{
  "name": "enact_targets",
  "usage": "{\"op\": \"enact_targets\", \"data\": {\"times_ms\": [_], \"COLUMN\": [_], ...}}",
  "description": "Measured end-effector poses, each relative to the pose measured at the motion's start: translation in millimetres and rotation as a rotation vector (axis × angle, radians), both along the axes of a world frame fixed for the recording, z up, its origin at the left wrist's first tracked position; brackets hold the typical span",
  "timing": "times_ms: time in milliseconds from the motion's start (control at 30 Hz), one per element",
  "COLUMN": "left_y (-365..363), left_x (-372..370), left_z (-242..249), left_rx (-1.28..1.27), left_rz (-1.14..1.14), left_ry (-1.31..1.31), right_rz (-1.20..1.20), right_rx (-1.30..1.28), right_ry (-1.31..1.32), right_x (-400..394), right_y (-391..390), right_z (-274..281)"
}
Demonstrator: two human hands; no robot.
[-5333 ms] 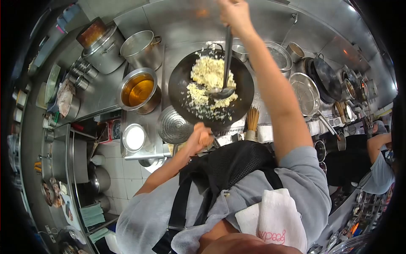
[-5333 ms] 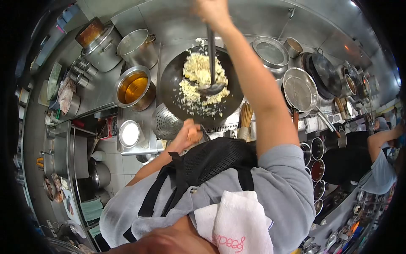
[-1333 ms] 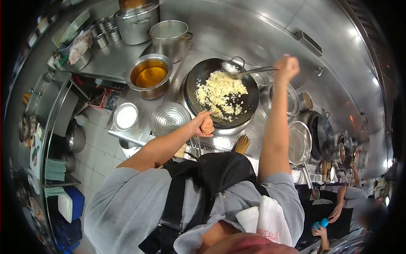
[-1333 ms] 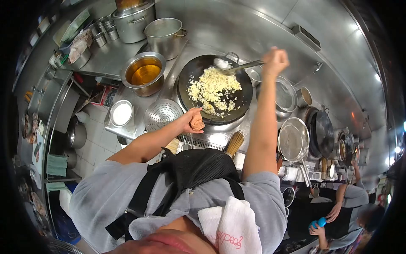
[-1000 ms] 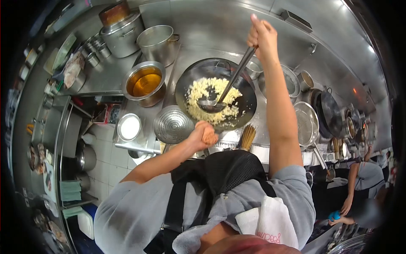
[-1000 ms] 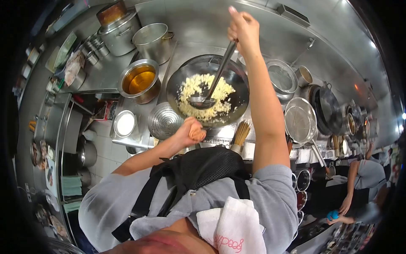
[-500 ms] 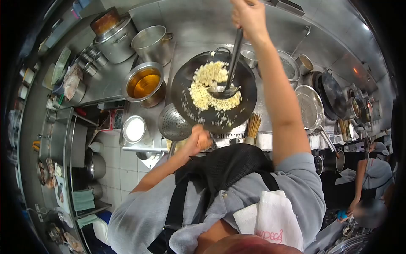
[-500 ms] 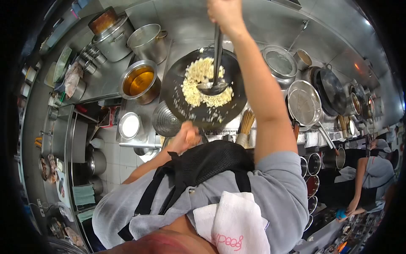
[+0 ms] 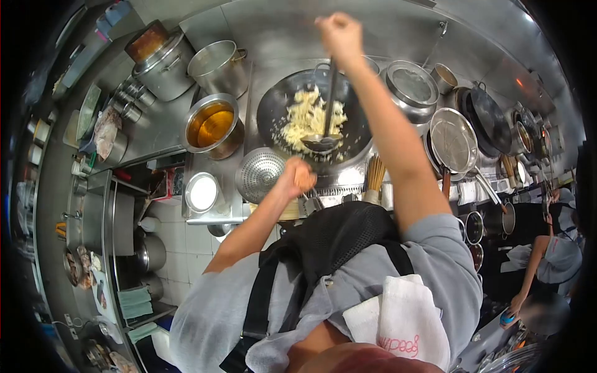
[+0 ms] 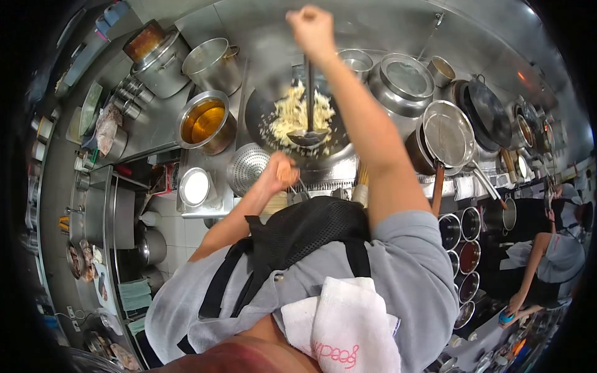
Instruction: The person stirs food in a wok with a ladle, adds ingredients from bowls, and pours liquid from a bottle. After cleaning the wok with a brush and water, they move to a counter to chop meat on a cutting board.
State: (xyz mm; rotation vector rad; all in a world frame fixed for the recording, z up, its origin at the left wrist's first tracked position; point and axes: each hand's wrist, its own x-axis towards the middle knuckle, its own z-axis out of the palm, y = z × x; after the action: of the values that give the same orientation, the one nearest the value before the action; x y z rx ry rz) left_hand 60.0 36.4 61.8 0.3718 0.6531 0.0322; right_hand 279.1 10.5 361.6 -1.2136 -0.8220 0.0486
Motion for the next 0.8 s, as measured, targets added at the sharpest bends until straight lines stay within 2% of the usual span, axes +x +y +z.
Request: {"op": "enact_targets", "data": {"times_ms": [33, 67, 133, 200, 233, 267, 333, 367, 400, 467, 500, 533, 600, 633, 667, 700, 733, 767, 800], "left_y": [-2.2, 0.4, -14.4, -15.2, -27.7, -27.3, -16.7, -14.6, 0.6, -9.3, -20.1, -26.7, -24.1, -25.7, -31.5, -37.0, -33.7, -24.7, -19.9], "left_x": [7.5, 8.5, -19.2, -52.6, -61.0, -60.1, -49.1, -29.3, -3.4, 0.7, -7.6, -26.3, -58.6, -59.1, -61.1, -63.5, -52.1, -27.9, -7.9], "left_z": [15.6, 16.5, 12.2, -50.2, -35.6, -32.2, -24.5, -4.8, -10.2, 27.0, 26.7, 4.2, -54.4, -52.8, -50.4, -45.9, -28.7, -1.5, 19.1], "left_rx": [0.193, 0.174, 0.168, 0.108, 0.196, 0.197, 0.113, 0.146, -0.028, 0.134, 0.171, 0.169, -0.015, -0.01, 0.156, 0.321, 0.321, 0.132, -0.061], "left_rz": [0.1, 0.07, 0.119, -0.032, 0.051, 0.047, -0.004, 0.025, -0.04, 0.081, 0.103, 0.096, -0.078, -0.079, -0.007, 0.068, 0.075, 0.057, 0.039], "left_ry": [-0.106, -0.093, -0.035, -0.04, 0.092, 0.096, -0.123, -0.163, 0.021, -0.041, -0.075, -0.081, -0.089, -0.096, -0.109, -0.118, -0.115, -0.054, 0.006], "right_rz": [-0.026, -0.057, -0.026, 0.072, 0.101, 0.132, 0.036, -0.011, -0.005, -0.025, -0.035, -0.046, 0.133, 0.099, 0.071, 0.079, 0.06, 0.041, 0.002], "right_rx": [0.063, 0.129, 0.133, 0.14, 0.103, 0.063, -0.018, 0.014, 0.077, 0.183, 0.163, 0.145, 0.107, 0.052, -0.009, -0.011, -0.039, -0.07, -0.032], "right_ry": [-0.058, -0.118, -0.059, 0.028, 0.012, -0.002, -0.01, -0.108, -0.208, -0.117, -0.136, -0.159, -0.012, -0.024, -0.03, -0.031, -0.031, -0.027, -0.161], "right_x": [22.7, 41.1, 41.7, 38.1, 33.4, 25.1, -15.8, -28.3, -11.1, 6.5, 18.8, 29.8, 29.7, 20.0, 7.0, -10.1, -29.0, -41.1, -17.0], "right_y": [18.3, 28.9, 8.7, -11.0, -16.2, -19.4, -13.0, -7.2, 18.8, 28.2, 23.7, 14.3, -10.3, -16.8, -20.4, -21.1, -20.9, -19.2, 6.4], "right_z": [-42.2, -67.1, -47.6, -3.4, 17.4, 29.7, 35.0, 15.1, -31.6, -70.5, -67.2, -58.6, 0.9, 29.4, 45.3, 48.4, 49.2, 47.3, 0.6]}}
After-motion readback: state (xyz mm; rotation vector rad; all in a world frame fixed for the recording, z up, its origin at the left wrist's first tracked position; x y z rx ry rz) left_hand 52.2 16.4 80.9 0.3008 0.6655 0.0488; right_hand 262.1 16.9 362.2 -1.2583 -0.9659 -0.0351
